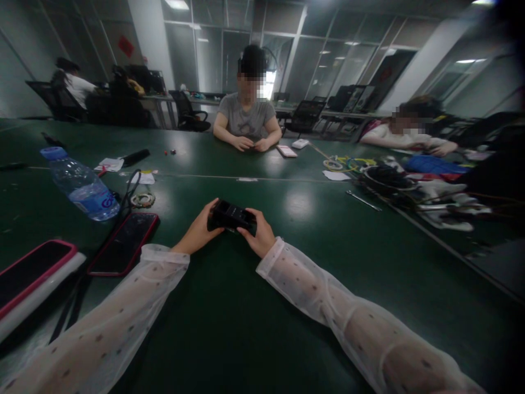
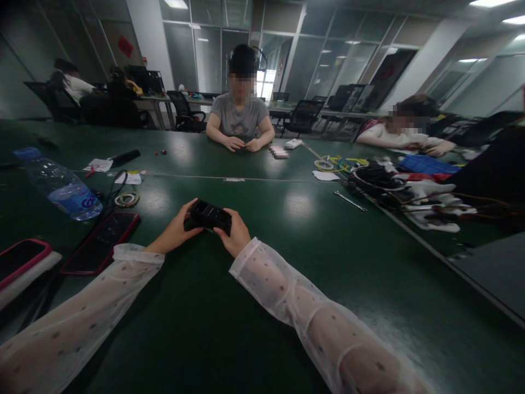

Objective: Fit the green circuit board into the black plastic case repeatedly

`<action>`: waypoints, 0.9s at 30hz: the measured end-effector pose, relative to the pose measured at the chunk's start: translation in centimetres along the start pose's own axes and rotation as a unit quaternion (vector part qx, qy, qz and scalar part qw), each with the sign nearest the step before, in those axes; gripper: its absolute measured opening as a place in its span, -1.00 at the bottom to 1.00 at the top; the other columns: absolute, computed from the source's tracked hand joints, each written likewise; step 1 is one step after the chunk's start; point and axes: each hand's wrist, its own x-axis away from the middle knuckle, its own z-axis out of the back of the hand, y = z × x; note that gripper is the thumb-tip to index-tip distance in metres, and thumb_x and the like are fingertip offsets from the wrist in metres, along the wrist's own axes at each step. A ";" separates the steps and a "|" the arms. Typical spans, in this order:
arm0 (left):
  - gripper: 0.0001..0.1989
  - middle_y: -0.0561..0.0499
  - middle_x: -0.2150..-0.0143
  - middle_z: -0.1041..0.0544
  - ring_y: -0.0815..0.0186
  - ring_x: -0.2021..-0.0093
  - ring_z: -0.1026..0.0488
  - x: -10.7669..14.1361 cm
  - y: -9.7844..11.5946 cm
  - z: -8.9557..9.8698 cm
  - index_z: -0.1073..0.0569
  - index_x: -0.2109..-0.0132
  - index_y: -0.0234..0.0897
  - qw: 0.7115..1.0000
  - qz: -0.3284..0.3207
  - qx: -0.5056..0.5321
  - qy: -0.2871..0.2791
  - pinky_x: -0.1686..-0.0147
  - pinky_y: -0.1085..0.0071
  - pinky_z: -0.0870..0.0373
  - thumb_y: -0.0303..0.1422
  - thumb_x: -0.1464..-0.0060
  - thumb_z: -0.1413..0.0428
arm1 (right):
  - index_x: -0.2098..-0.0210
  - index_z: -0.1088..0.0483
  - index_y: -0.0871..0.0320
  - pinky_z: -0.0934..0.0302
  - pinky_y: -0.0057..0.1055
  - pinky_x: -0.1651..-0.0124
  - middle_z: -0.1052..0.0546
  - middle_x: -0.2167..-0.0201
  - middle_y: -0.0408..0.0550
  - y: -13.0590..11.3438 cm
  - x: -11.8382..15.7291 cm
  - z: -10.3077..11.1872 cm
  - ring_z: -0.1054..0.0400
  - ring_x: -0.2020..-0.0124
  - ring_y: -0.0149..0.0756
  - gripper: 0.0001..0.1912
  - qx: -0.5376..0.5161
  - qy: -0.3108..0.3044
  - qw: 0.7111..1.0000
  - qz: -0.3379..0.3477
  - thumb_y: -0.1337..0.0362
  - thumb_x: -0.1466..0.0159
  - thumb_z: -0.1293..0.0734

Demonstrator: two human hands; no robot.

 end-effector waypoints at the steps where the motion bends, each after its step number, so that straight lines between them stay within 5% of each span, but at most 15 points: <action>1: -0.17 -0.21 -0.26 -0.21 0.03 -0.16 -0.31 0.0 -0.1 0.0 0.01 -0.31 -0.16 1.000 0.005 -0.002 -0.001 -0.12 0.00 -0.24 -0.37 0.03 -0.23 | -0.09 -0.12 0.12 -0.31 -0.05 -0.03 -0.39 0.03 0.11 0.0 0.0 0.0 -0.39 0.05 -0.10 -0.45 -0.003 0.004 1.000 0.004 0.29 -0.16 -0.37; 9: -0.20 -0.21 -0.18 -0.32 0.06 -0.13 -0.35 0.0 -0.6 -0.1 -0.03 -0.29 -0.18 1.000 0.007 -0.020 0.001 -0.11 0.01 -0.26 -0.33 0.03 -0.24 | -0.16 -0.06 0.11 -0.28 -0.09 -0.07 -0.32 -0.04 0.13 -0.8 0.3 0.6 -0.30 -0.05 -0.10 -0.45 -0.025 0.101 0.994 0.037 0.20 -0.23 -0.30; 15: -0.23 -0.19 -0.13 -0.39 0.04 -0.16 -0.33 0.2 -0.3 0.2 -0.02 -0.30 -0.16 0.999 0.031 -0.029 -0.015 -0.13 -0.03 -0.20 -0.29 -0.01 -0.21 | -0.14 -0.06 0.14 -0.29 -0.09 -0.06 -0.28 -0.06 0.16 0.3 -0.1 0.6 -0.29 -0.04 -0.10 -0.47 -0.029 0.172 0.985 -0.014 0.17 -0.24 -0.28; 21: -0.23 -0.21 -0.16 -0.36 0.04 -0.19 -0.30 0.2 -0.3 0.3 -0.02 -0.30 -0.17 0.998 0.041 -0.033 -0.021 -0.15 -0.03 -0.18 -0.27 -0.03 -0.20 | -0.06 -0.13 0.17 -0.26 -0.02 -0.04 -0.34 0.06 0.13 3.0 -0.4 0.0 -0.32 0.05 -0.09 -0.51 -0.027 0.181 0.980 -0.083 0.26 -0.18 -0.31; 27: -0.26 -0.20 -0.17 -0.35 0.04 -0.19 -0.30 0.1 -0.2 0.3 -0.05 -0.29 -0.16 0.998 0.035 -0.037 -0.022 -0.15 -0.05 -0.19 -0.28 -0.03 -0.20 | -0.09 -0.10 0.17 -0.16 0.05 -0.13 -0.28 0.02 0.13 3.8 -0.2 -0.2 -0.24 -0.05 -0.04 -0.48 -0.008 0.158 0.985 -0.073 0.36 -0.16 -0.28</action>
